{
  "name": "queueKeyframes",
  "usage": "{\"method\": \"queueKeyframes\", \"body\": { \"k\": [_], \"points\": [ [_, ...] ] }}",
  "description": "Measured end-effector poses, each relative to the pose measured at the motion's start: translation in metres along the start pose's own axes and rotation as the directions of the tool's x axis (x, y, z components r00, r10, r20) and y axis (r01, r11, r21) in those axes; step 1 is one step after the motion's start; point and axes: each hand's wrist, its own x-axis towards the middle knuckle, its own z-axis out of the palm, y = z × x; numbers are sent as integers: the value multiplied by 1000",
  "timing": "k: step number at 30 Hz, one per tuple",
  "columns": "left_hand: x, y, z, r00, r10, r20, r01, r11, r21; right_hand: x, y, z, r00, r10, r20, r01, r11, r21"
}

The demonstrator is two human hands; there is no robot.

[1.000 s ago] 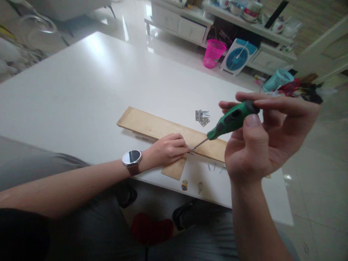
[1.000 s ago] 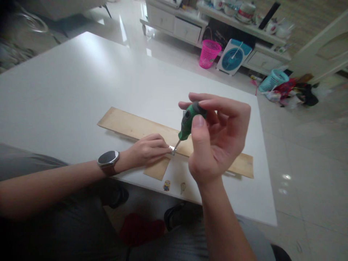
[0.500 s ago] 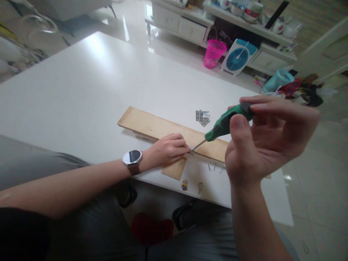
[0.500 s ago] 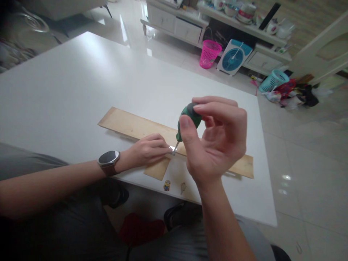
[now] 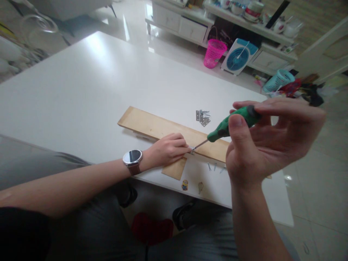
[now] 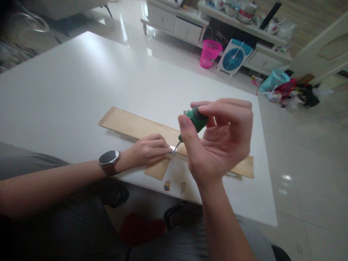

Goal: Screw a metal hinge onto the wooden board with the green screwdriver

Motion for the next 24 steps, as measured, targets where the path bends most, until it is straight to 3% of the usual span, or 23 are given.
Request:
{"method": "queueKeyframes", "body": {
  "k": [2,5,8,13,16,18,21,24],
  "points": [
    [0,0,0,1000,0,3,0,1000,6,1,-4,-1,1000,24,16,-25,999,39],
    [0,-1,1,1000,17,-16,-17,1000,7,0,-9,-1,985,162,62,-166,983,72],
    [0,0,0,999,19,-30,-19,1000,2,-1,-7,0,997,58,41,-58,998,-1],
    [1,0,0,998,35,-50,-34,999,3,-2,-2,1,1000,-9,14,10,999,-53],
    [0,0,1,998,34,-50,-34,999,4,-2,-6,0,989,146,30,-145,988,-47],
    [0,-1,1,999,30,-45,-30,1000,-4,-2,-7,-1,991,133,33,-132,990,-43],
    [0,0,1,999,21,-42,-22,1000,-12,0,-8,-2,1000,22,-3,-22,997,-75],
    [1,1,0,998,25,-51,-26,1000,-9,1,-12,-2,992,127,15,-124,982,-142]
  ]
}}
